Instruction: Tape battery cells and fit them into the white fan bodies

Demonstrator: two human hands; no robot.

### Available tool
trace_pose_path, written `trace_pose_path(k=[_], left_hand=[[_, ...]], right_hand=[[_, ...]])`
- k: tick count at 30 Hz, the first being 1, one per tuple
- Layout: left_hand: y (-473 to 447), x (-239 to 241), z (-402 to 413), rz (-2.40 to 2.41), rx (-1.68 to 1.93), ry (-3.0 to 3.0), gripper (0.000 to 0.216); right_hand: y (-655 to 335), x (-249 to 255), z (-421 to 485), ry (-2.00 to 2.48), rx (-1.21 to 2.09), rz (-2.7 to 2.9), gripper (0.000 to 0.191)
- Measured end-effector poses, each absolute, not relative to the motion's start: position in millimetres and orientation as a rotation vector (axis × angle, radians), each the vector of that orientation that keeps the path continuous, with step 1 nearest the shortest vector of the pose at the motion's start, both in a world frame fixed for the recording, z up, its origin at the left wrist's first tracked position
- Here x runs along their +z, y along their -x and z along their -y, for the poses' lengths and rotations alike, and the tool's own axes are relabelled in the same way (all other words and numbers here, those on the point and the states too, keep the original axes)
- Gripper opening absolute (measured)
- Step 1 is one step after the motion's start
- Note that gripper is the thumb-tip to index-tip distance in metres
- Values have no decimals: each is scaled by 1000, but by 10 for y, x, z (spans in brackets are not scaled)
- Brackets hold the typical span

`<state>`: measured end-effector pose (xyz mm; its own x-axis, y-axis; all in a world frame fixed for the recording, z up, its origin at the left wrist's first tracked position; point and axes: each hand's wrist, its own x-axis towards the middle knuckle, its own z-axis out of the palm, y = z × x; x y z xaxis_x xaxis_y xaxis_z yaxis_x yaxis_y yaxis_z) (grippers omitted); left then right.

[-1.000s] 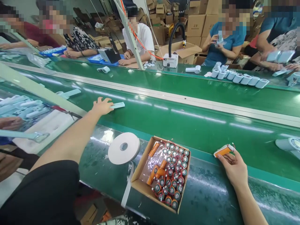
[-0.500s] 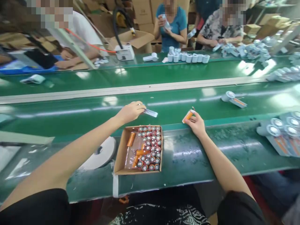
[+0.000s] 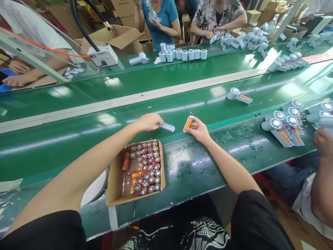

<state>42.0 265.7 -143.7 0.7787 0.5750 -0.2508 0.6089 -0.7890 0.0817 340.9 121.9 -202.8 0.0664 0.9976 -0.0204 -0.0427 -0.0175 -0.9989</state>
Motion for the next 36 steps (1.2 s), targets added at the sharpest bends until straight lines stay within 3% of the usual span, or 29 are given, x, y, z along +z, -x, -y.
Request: trace_pose_path(k=[10, 25, 36], left_hand=[[-475, -1201, -2560, -900, -330, -2802, 33], [-988, -1245, -2402, -1145, -469, -2726, 27], [-1075, -1033, -2401, -1222, -347, -2568, 31]], right_hand=[[-3377, -2013, -1219, 1219, 1174, 1115, 86], [-3393, -2004, -1234, 1229, 1077, 1103, 86], [-3274, -1548, -1676, 1339, 755, 1804, 56]])
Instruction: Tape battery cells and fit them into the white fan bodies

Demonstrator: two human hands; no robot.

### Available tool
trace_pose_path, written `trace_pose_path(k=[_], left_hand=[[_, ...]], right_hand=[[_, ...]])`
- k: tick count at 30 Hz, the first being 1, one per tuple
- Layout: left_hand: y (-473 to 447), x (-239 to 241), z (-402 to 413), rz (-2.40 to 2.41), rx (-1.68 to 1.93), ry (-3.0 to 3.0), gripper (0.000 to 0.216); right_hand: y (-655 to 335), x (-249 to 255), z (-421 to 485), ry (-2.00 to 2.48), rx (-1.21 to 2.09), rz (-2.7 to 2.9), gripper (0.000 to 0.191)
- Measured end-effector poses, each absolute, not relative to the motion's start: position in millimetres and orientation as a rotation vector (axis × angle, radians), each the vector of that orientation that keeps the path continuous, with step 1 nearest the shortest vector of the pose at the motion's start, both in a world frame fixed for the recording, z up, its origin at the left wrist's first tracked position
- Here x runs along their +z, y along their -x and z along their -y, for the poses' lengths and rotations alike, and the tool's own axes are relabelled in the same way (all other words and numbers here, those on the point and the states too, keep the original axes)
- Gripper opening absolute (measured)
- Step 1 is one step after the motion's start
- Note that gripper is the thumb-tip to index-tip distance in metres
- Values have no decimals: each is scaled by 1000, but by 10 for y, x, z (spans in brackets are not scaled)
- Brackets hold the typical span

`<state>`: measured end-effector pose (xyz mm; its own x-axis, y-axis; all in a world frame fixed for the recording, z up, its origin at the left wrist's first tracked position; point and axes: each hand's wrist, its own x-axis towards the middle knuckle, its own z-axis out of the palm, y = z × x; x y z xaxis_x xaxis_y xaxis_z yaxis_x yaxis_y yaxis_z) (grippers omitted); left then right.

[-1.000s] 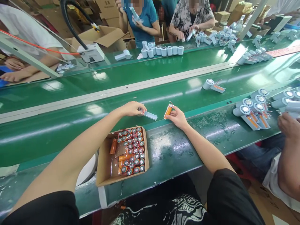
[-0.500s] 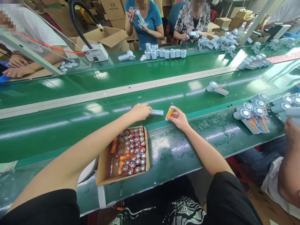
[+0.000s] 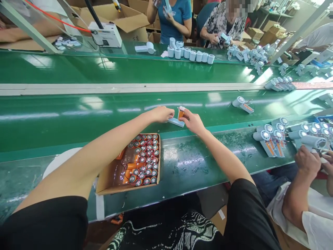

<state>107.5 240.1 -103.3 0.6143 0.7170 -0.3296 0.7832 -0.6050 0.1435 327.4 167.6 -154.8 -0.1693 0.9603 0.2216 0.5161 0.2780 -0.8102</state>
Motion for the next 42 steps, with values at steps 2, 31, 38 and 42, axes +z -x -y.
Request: trace_pose_path(k=[2, 31, 38, 42], left_hand=[[-1103, -1024, -2363, -1238, -319, -2559, 30], [-912, -971, -2221, -1291, 385, -2310, 42], [534, -688, -646, -1267, 362, -2505, 32], [851, -827, -138, -1201, 28, -2526, 32]], right_hand=[[-3281, -1528, -1706, 1389, 683, 1929, 54], [-3005, -1094, -1857, 1956, 114, 2972, 50], [-3386, -1466, -1780, 1710, 76, 2594, 39], [-3375, -1546, -1719, 1634, 15, 2396, 34]])
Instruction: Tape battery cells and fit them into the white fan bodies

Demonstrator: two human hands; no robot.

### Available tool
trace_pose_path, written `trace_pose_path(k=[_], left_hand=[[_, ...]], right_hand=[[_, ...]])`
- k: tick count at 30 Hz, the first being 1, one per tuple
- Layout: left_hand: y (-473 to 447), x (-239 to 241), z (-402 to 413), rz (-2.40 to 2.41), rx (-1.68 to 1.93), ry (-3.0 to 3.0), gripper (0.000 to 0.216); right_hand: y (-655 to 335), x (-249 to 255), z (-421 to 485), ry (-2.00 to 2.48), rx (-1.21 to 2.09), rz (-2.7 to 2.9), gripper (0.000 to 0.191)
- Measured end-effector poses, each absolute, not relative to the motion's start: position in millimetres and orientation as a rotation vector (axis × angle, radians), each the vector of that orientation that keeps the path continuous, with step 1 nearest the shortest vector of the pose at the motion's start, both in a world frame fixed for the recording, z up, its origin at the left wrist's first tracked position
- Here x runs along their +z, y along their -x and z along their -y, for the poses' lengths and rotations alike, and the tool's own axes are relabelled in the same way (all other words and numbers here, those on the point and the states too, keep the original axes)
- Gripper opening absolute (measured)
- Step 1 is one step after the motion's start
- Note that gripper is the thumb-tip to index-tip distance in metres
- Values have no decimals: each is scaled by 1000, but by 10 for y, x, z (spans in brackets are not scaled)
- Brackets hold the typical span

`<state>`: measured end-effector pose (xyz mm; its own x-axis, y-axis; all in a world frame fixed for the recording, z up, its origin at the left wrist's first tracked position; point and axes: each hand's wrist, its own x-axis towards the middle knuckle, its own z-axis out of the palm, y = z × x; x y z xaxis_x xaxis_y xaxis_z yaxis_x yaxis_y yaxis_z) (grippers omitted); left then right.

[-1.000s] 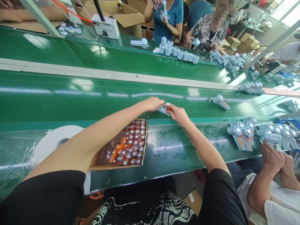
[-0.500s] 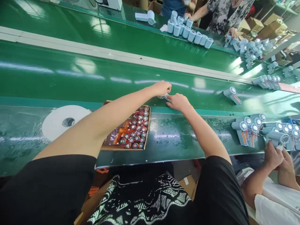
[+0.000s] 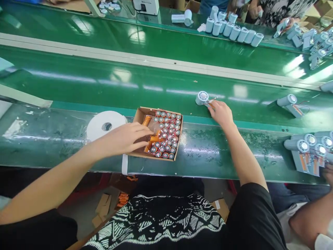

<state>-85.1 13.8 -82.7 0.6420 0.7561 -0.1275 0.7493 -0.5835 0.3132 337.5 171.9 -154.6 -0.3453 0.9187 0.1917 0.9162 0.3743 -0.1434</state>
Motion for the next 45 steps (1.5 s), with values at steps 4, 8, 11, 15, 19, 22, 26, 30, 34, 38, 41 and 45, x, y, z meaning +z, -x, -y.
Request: trace_pose_path(k=[4, 8, 11, 15, 19, 22, 26, 30, 34, 38, 41, 45], left_hand=[[780, -978, -137, -1197, -102, -2470, 28], [811, -939, -166, -1267, 55, -2452, 29], [827, -794, -26, -1347, 367, -2478, 32], [583, -560, 289, -1214, 686, -2519, 32], [472, -506, 516, -1053, 880, -2517, 32], [825, -714, 620, -1389, 1105, -2405, 33], [1631, -1252, 694, -1970, 962, -2299, 54], [2216, -1678, 661, -2025, 449, -2257, 67], [2403, -1712, 590, -1907, 212, -2348, 60], [2251, -1485, 582, -2026, 246, -2346, 60], [1905, -1230, 758, -2079, 515, -2402, 73], [1396, -930, 1052, -1951, 689, -2592, 91]], right_hand=[[-3249, -1347, -1577, 1546, -52, 2260, 33], [-3066, -1075, -1129, 1333, 103, 2183, 29], [-2824, -926, -619, 1183, 448, 2139, 30], [-2328, -839, 0, 929, 962, 2136, 53], [-1992, -912, 319, 842, 1354, 1965, 35], [-1964, -1052, 415, 848, 1671, 1616, 33], [-2039, -1208, 517, 818, 1864, 1241, 46], [-2123, -1186, 571, 769, 1806, 1321, 37], [-2199, -1093, 507, 741, 1444, 1613, 28], [-2173, -1068, 451, 800, 1309, 1655, 33], [-2086, -1049, 471, 877, 1442, 1519, 54], [-1978, -984, 442, 901, 1446, 1477, 62]])
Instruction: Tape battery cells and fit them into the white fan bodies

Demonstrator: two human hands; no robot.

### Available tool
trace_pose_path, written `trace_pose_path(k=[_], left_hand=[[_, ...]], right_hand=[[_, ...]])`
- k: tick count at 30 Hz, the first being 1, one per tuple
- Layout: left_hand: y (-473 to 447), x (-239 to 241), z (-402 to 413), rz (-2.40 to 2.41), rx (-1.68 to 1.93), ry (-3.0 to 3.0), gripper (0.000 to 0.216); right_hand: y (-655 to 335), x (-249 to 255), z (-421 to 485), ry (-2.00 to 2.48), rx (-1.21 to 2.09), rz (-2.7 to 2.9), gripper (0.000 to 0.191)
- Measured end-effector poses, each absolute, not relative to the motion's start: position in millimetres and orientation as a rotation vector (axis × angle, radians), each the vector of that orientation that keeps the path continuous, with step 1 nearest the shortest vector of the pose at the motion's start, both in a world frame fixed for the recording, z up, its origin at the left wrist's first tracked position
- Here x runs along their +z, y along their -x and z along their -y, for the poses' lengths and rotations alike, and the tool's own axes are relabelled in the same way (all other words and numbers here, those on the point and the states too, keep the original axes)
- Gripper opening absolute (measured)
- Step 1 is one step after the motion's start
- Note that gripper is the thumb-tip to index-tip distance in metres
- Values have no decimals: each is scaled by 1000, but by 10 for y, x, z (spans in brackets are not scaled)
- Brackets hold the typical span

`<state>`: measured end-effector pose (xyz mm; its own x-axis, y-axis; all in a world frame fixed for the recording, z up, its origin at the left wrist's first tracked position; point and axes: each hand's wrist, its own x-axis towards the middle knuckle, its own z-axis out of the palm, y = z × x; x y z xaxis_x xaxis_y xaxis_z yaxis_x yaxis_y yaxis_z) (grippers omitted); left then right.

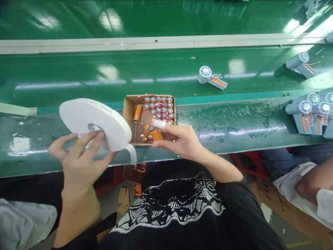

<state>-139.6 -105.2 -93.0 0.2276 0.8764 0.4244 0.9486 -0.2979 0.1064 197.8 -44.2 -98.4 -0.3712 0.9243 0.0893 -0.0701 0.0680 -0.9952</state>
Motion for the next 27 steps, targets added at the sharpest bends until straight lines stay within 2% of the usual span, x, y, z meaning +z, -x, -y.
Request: trace_pose_path(k=[7, 16, 24, 27], left_hand=[[1004, -803, 1098, 1442, -558, 2422, 94], [941, -802, 1064, 1408, -565, 2430, 83], [829, -804, 1025, 1365, -642, 2344, 72], [755, -822, 1021, 1308, -631, 2358, 78]], right_hand=[[-1928, -918, 380, 1021, 1294, 1532, 50], [-1923, -974, 381, 1097, 1185, 1566, 45], [-1976, -918, 364, 1032, 1413, 1522, 56], [-1998, -920, 332, 999, 1473, 1394, 57]])
